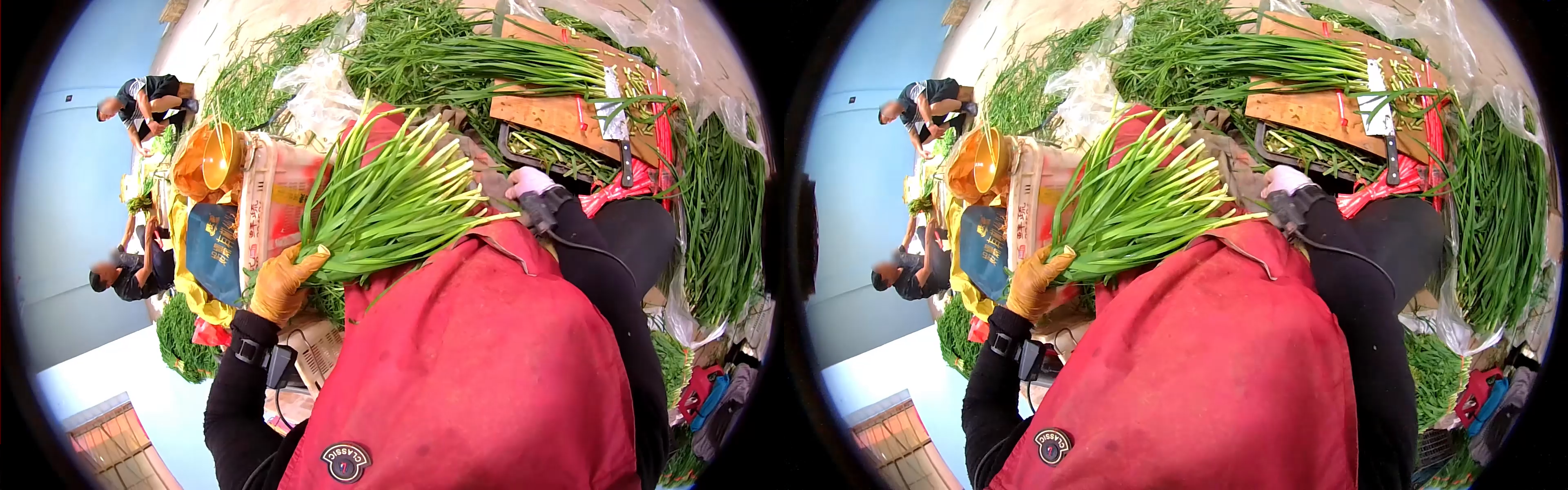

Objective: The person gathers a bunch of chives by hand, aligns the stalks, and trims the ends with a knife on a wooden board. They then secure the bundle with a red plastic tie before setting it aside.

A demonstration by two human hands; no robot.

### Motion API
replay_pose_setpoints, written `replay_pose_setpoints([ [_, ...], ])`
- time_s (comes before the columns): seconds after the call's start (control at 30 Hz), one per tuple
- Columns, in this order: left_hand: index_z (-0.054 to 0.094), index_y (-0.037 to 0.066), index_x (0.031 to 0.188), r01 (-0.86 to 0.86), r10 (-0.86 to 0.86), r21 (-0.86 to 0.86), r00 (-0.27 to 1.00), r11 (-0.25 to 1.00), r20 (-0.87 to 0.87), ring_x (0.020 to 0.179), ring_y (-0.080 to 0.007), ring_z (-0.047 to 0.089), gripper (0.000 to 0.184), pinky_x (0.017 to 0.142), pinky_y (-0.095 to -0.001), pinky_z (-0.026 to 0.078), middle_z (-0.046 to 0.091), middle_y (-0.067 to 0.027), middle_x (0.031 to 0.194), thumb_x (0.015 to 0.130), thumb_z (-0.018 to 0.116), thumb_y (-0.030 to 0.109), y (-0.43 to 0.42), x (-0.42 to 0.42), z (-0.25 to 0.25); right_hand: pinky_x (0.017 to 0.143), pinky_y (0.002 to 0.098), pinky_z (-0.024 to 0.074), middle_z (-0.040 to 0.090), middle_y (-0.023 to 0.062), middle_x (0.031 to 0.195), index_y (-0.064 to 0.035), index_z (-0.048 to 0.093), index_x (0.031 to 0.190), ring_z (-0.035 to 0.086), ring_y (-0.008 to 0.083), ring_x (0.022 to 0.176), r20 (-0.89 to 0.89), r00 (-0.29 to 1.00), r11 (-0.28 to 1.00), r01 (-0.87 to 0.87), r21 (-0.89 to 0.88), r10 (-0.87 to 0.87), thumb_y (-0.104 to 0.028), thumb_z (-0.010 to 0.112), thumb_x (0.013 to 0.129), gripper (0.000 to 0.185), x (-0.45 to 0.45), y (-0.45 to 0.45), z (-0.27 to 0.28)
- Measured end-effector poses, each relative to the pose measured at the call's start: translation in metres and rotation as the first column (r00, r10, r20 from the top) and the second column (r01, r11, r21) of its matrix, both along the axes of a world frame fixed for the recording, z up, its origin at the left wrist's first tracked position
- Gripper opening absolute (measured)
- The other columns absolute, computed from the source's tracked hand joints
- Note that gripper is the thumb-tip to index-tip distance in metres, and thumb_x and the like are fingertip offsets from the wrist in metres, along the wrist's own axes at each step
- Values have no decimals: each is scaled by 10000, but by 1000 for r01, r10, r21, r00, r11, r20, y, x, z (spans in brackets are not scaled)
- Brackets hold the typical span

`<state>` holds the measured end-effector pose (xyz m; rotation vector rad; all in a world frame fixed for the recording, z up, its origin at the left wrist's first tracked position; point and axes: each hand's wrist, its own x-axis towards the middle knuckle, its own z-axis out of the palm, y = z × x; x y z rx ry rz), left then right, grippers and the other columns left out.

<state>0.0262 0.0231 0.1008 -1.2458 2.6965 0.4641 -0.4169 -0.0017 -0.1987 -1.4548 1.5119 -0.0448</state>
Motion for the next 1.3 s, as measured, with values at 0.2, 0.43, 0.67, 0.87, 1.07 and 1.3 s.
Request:
replay_pose_setpoints([
  [0.2,626,149,1195,29,-29,-15,999,999,24,924,-366,644,574,763,-401,524,650,-171,1121,648,776,59,-6,11,3,893,304,461,698,115,1020,39,649,1123,634,204,930,677,474,722,681,123,-562,-110,593,871,298,-27,-9,-9],
  [0.43,616,196,1233,10,-10,7,997,1000,81,912,-369,639,640,753,-397,519,632,-163,1135,629,783,68,-3,10,13,892,345,498,648,94,1095,-37,597,1181,616,196,1002,861,-199,627,612,482,-468,-234,473,985,304,-21,-16,135],
  [0.67,605,226,1260,-8,7,18,999,1000,33,883,-367,634,628,730,-401,514,637,-151,1082,680,719,15,-4,5,20,994,432,430,543,202,1275,-1,479,1333,527,342,1170,764,591,769,352,-534,259,-155,515,896,465,112,-16,172],
  [0.87,548,301,1329,-12,6,41,990,999,141,856,-368,632,757,702,-419,512,637,-141,1076,678,605,-80,-3,10,27,1072,426,345,447,218,1376,15,351,1430,452,377,1245,288,931,501,145,-853,222,-181,487,926,558,139,-12,75],
  [1.07,556,287,1323,47,-49,57,998,997,42,871,-344,635,725,710,-396,513,639,-126,1084,697,618,-73,-9,4,27,754,417,518,676,182,952,-43,617,1040,648,378,813,-119,959,930,-279,-242,256,-378,502,966,361,95,19,10],
  [1.3,618,193,1245,39,-39,15,999,999,2,842,-373,639,696,698,-400,514,653,-157,1042,627,581,-127,-5,0,28,844,378,507,671,172,993,-5,608,1151,651,309,931,460,809,924,375,75,-366,-280,594,929,353,18,5,18],
])
